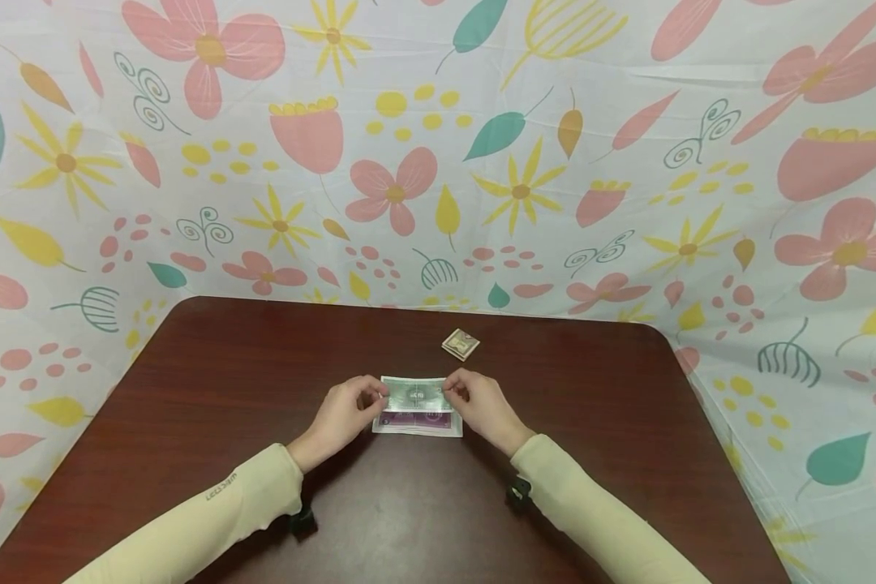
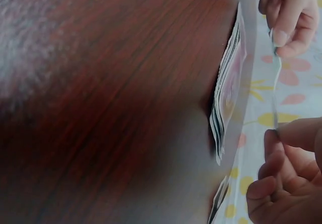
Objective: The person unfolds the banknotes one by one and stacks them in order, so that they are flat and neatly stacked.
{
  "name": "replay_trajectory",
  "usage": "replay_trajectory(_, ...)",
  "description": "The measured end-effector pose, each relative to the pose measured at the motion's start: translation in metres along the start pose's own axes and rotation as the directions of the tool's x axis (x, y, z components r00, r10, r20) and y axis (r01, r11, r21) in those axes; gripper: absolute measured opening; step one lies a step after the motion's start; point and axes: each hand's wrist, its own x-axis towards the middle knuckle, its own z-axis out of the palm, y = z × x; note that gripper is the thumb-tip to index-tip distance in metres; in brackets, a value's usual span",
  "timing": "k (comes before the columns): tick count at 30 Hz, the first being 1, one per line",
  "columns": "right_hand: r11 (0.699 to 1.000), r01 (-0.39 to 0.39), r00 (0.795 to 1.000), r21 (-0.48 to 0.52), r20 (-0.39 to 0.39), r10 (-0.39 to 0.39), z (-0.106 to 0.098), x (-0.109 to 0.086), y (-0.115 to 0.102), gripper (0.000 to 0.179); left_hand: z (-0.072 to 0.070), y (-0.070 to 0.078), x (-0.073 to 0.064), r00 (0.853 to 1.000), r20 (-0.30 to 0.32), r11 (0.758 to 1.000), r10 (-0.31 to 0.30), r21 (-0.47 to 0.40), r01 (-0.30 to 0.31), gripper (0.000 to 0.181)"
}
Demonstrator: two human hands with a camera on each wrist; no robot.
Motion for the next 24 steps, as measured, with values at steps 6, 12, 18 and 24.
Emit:
replay_trajectory(6,0.998,0.001,0.997,-0.059,0.073,0.003,0.0031,-0.0016,0.0013,0.003,-0.0003,0.0017,-0.0023,0.998,0.058,0.992,0.011,0.127,-0.018,0.006)
replay_trajectory(12,0.997,-0.002,0.995,-0.081,0.102,0.01,0.006,-0.0037,0.001,0.005,0.0011,0.0017,-0.0035,0.996,0.087,0.981,0.015,0.189,-0.031,0.006)
replay_trajectory(18,0.996,-0.01,0.993,-0.085,0.116,0.02,0.0078,-0.0045,0.0013,0.004,0.0026,0.0005,-0.004,0.994,0.101,0.976,0.034,0.212,-0.055,0.006)
replay_trajectory(24,0.995,-0.02,0.992,-0.099,0.122,0.032,0.0093,-0.0042,0.0017,0.006,0.005,-0.0022,-0.0034,0.993,0.114,0.966,0.041,0.249,-0.069,0.005)
